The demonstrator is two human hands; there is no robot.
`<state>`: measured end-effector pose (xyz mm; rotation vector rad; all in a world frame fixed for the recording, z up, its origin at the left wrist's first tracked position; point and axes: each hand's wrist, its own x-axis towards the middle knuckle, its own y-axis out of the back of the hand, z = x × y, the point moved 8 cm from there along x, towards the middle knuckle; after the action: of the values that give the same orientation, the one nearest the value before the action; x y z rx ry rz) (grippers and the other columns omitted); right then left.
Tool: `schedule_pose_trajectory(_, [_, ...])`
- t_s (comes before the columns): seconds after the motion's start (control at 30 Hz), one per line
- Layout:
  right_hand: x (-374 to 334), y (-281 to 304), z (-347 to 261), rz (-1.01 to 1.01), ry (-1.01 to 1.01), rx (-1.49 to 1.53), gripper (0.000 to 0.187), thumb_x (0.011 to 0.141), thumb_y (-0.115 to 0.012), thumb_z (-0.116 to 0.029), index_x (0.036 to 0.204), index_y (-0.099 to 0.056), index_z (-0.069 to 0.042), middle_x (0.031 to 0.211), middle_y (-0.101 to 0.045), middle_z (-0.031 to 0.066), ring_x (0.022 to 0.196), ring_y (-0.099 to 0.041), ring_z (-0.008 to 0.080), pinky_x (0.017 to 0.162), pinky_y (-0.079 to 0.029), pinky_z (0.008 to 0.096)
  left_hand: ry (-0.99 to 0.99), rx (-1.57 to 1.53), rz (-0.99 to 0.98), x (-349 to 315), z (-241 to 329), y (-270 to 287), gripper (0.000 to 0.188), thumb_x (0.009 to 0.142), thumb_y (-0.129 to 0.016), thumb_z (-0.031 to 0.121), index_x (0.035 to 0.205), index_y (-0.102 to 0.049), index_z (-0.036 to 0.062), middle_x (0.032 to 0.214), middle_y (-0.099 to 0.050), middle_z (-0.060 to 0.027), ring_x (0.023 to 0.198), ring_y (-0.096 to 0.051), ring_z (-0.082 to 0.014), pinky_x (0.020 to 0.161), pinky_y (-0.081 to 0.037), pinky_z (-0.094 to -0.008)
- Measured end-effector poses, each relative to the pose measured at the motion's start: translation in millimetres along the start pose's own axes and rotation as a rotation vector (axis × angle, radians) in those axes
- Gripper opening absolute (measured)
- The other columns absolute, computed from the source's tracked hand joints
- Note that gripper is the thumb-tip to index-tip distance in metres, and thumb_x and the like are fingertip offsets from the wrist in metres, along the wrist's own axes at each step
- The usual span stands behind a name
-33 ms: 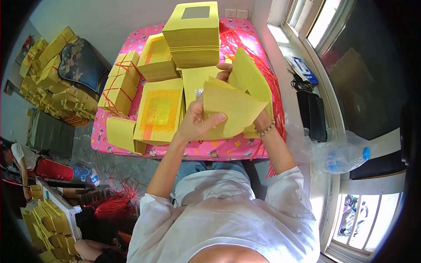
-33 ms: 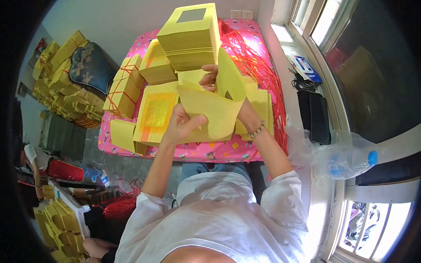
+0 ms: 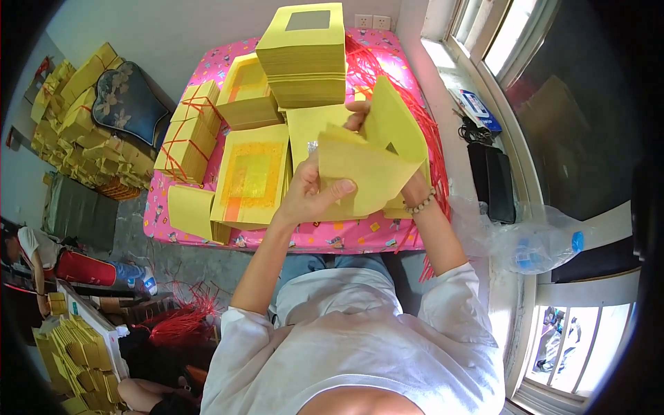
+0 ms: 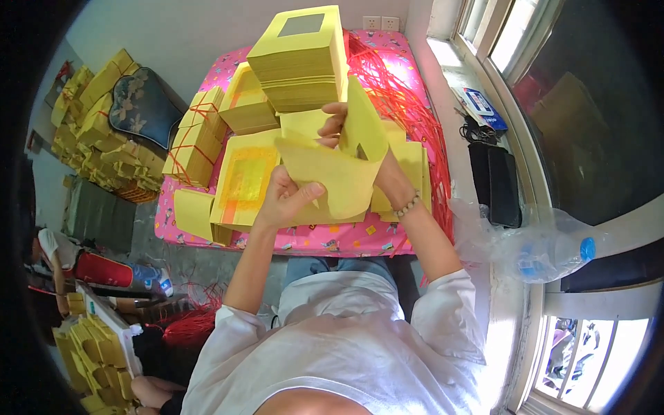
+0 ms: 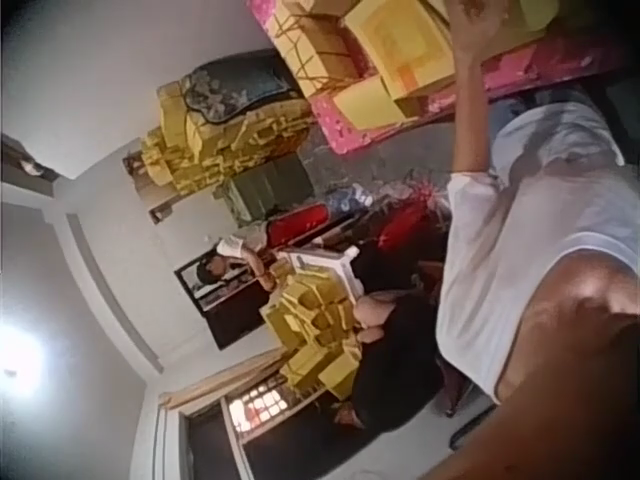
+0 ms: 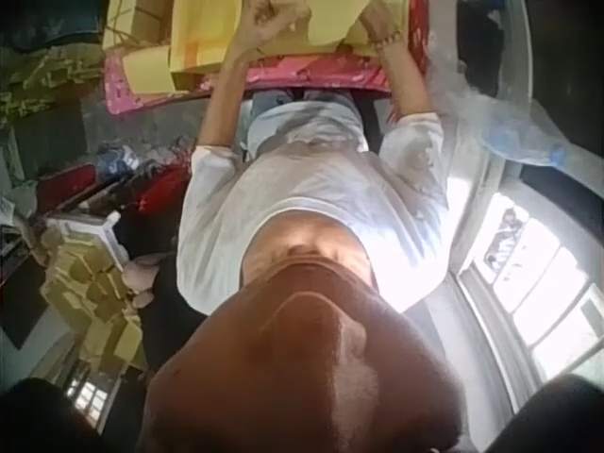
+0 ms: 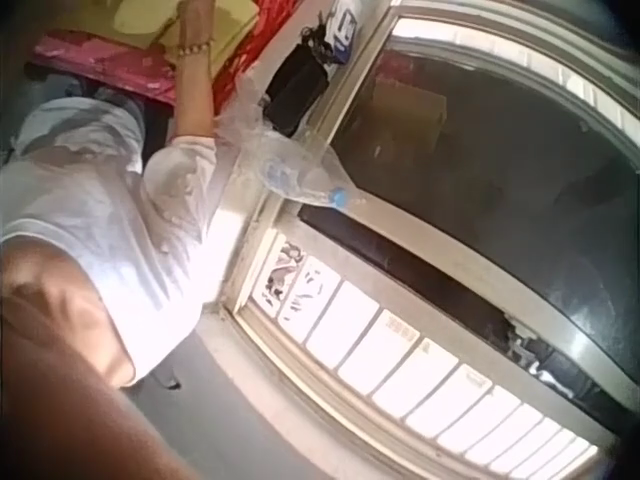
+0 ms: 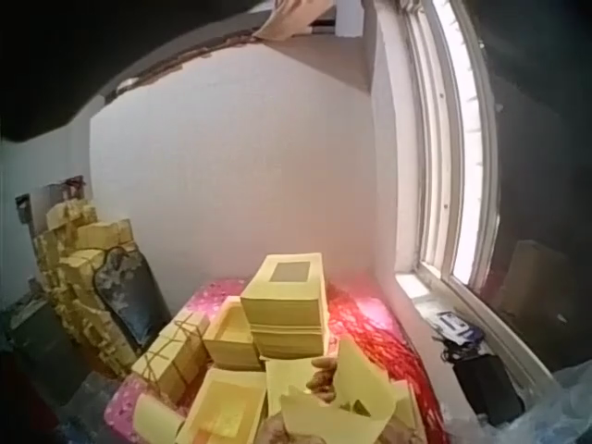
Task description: Sorting and stacking sheets of yellow ritual joss paper at a workstation.
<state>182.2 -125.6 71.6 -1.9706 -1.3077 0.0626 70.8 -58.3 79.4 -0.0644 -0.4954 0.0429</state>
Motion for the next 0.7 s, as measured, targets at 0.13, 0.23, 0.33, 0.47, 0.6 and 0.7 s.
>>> schedule_pose_trajectory(0.13, [-16.6, 32.4, -17.6, -0.058, -0.073, -0.098, 0.047, 0.089, -0.063, -0.027, 0.126, -0.05, -0.001, 0.107, -0.062, 0.009, 0.092, -0.063, 0.0153, 0.083, -0.053, 0.0298, 0.061, -0.328, 0.114, -13.6, -15.6, 28.2, 0.032, 0.087, -0.064, 0.013, 0.117, -0.059, 0.0023, 0.111, -0.064, -0.004, 0.103, -0.056, -0.0113, 0.093, -0.041, -0.0292])
schedule_pose_trajectory(0.23, [-45.6, 82.4, -21.4, 0.139, -0.059, -0.02, 0.058, 0.087, -0.063, -0.035, 0.129, -0.046, 0.002, 0.117, -0.06, 0.014, 0.106, -0.061, 0.0225, 0.088, -0.052, 0.0338, 0.126, -0.378, 0.274, -9.1, -17.1, 39.5, 0.029, 0.088, -0.065, 0.015, 0.114, -0.061, 0.0027, 0.107, -0.066, -0.0036, 0.098, -0.059, -0.0102, 0.089, -0.044, -0.0277])
schedule_pose_trajectory(0.33, [-62.2, 68.5, -20.4, -0.088, -0.124, 0.364, 0.046, 0.086, -0.065, -0.019, 0.124, -0.051, 0.003, 0.117, -0.062, 0.0154, 0.102, -0.063, 0.0235, 0.087, -0.053, 0.0365, 0.199, -0.36, 0.305, -13.5, -22.3, 39.8, 0.028, 0.089, -0.064, 0.015, 0.114, -0.061, 0.0026, 0.107, -0.066, -0.0044, 0.097, -0.06, -0.011, 0.085, -0.046, -0.0266])
schedule_pose_trajectory(0.47, [-76.7, 50.4, -20.4, -0.037, -0.066, 0.346, 0.041, 0.089, -0.057, -0.014, 0.124, -0.05, 0.006, 0.118, -0.06, 0.0182, 0.105, -0.062, 0.0282, 0.092, -0.05, 0.039, 0.322, -0.426, 0.307, -14.4, -25.4, 40.8, 0.027, 0.089, -0.064, 0.015, 0.113, -0.061, 0.0028, 0.107, -0.066, -0.0053, 0.098, -0.06, -0.0117, 0.083, -0.047, -0.0261])
schedule_pose_trajectory(0.6, [-91.2, 60.5, -8.6, 0.08, -0.063, 0.442, 0.058, 0.083, -0.062, -0.019, 0.132, -0.042, 0.006, 0.126, -0.054, 0.0222, 0.111, -0.058, 0.036, 0.092, -0.049, 0.0467, 0.47, -0.483, 0.287, -17.7, -28.5, 34.2, 0.031, 0.089, -0.064, 0.016, 0.116, -0.058, 0.0015, 0.111, -0.064, -0.0068, 0.099, -0.061, -0.0136, 0.085, -0.048, -0.0276])
schedule_pose_trajectory(0.7, [-94.4, 45.4, -9.7, 0.049, -0.049, 0.493, 0.057, 0.085, -0.06, -0.02, 0.132, -0.041, 0.006, 0.127, -0.053, 0.0226, 0.112, -0.057, 0.0363, 0.093, -0.048, 0.0472, 0.493, -0.479, 0.31, -17.9, -25.7, 33.3, 0.034, 0.089, -0.064, 0.016, 0.118, -0.056, 0.0007, 0.113, -0.063, -0.0075, 0.1, -0.061, -0.0146, 0.086, -0.048, -0.0285])
